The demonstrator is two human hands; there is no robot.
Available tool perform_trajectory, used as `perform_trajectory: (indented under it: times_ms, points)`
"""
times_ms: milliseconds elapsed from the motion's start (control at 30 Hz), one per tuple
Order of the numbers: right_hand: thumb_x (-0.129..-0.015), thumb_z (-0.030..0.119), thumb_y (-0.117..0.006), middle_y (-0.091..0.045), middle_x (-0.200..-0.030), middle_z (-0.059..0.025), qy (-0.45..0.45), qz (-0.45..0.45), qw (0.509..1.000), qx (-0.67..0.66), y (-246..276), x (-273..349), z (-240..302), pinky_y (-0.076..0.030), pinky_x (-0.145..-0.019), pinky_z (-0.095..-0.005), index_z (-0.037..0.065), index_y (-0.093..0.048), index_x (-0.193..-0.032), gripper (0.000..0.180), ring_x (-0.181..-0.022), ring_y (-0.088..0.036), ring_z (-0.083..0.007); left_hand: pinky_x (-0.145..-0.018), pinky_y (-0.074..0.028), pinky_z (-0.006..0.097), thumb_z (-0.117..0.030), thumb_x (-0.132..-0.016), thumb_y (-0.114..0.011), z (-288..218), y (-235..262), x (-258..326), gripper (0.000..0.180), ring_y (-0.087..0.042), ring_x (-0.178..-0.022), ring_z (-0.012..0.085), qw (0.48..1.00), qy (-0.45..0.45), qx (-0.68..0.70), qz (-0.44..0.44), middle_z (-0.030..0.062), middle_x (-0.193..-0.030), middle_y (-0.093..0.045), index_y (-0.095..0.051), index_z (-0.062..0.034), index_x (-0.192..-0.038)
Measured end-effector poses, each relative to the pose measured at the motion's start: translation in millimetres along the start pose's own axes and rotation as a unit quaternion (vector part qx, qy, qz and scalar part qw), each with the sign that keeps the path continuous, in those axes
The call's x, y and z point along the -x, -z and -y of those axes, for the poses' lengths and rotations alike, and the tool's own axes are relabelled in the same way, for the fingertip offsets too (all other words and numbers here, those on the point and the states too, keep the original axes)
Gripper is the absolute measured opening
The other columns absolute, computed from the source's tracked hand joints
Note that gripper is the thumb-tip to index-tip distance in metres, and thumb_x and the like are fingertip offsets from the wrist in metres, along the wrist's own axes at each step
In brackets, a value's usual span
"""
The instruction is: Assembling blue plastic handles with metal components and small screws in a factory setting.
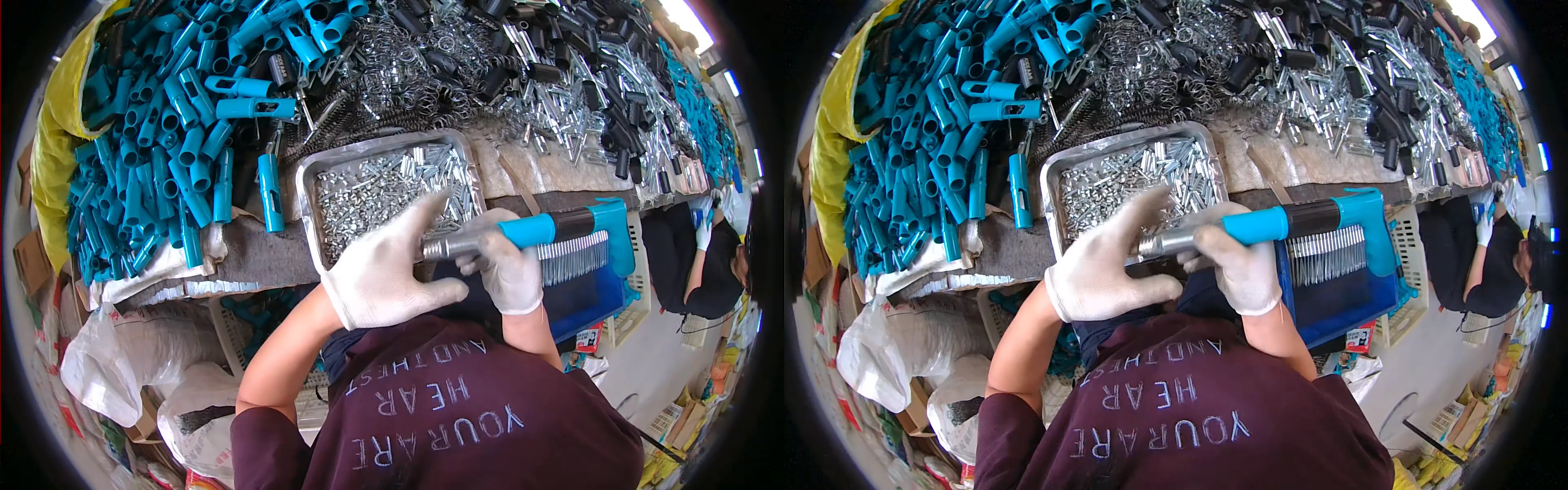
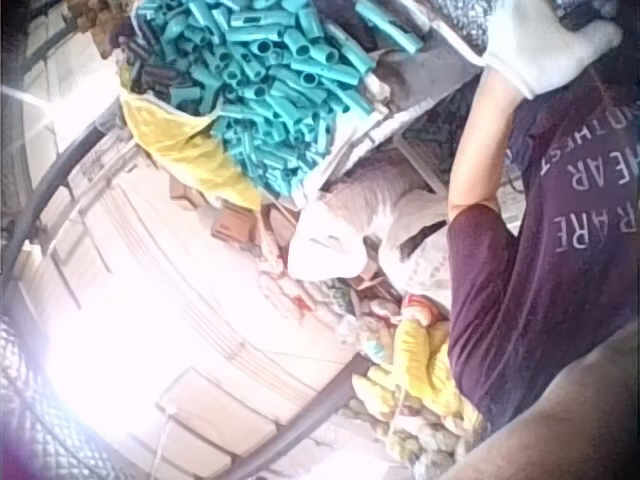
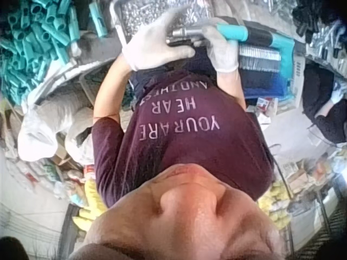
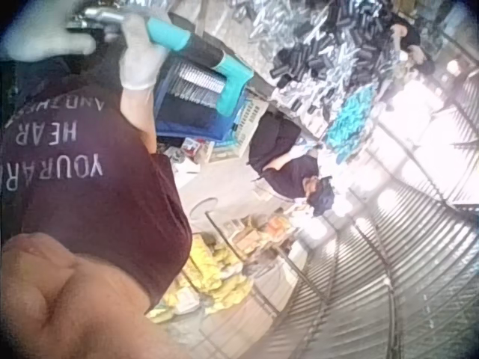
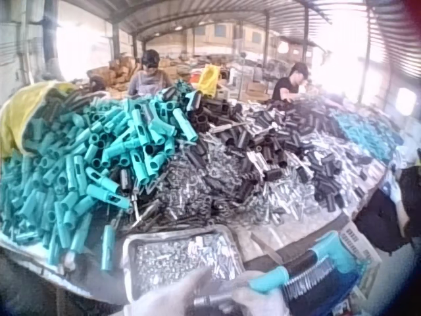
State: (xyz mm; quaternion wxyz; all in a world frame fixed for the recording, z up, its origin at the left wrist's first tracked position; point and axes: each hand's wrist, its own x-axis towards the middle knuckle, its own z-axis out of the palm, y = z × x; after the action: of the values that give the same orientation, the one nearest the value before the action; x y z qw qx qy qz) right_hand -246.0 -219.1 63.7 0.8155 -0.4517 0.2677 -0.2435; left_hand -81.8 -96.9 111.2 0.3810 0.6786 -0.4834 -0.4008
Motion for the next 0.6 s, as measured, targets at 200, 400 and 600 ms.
perform_trajectory:
  times_ms: [200, 400, 600]
  points:
    - [-0.084, 0.004, -0.070, -0.067, -0.076, -0.0093, 0.101, 0.088, 0.988, 0.074, 0.6, 6.6, -11.9, -0.050, -0.051, -0.0239, -0.002, -0.064, -0.091, 0.011, -0.059, -0.063, -0.0126, -0.067, -0.054, 0.040, -0.032, -0.083, -0.070, 11.9, -26.1, 0.6, 0.030, -0.070, -0.072, 0.0336, 0.979, 0.037, -0.172, 0.106, 0.0150, -0.075, -0.070, -0.068, -0.0076, -0.101]
    - [-0.080, 0.004, -0.074, -0.064, -0.074, -0.0069, 0.080, -0.013, 0.985, 0.152, -0.6, 18.9, -13.7, -0.046, -0.048, -0.0265, 0.001, -0.059, -0.081, 0.015, -0.056, -0.059, -0.0126, -0.060, -0.054, 0.040, -0.017, -0.074, -0.069, 39.7, -76.2, 7.4, 0.023, -0.068, -0.065, 0.0303, 0.955, -0.067, -0.228, -0.175, 0.0093, -0.068, -0.066, -0.066, -0.0131, -0.097]
    - [-0.077, 0.012, -0.080, -0.073, -0.087, -0.0105, -0.071, 0.196, 0.913, 0.350, 94.6, 28.9, 15.5, -0.054, -0.068, -0.0289, -0.002, -0.067, -0.120, 0.047, -0.068, -0.068, -0.0192, -0.076, -0.058, 0.031, 0.003, -0.083, -0.057, 162.3, -116.1, 30.8, 0.040, -0.072, -0.081, 0.0173, 0.952, 0.064, 0.279, 0.105, 0.0088, -0.094, -0.074, -0.065, -0.0062, -0.121]
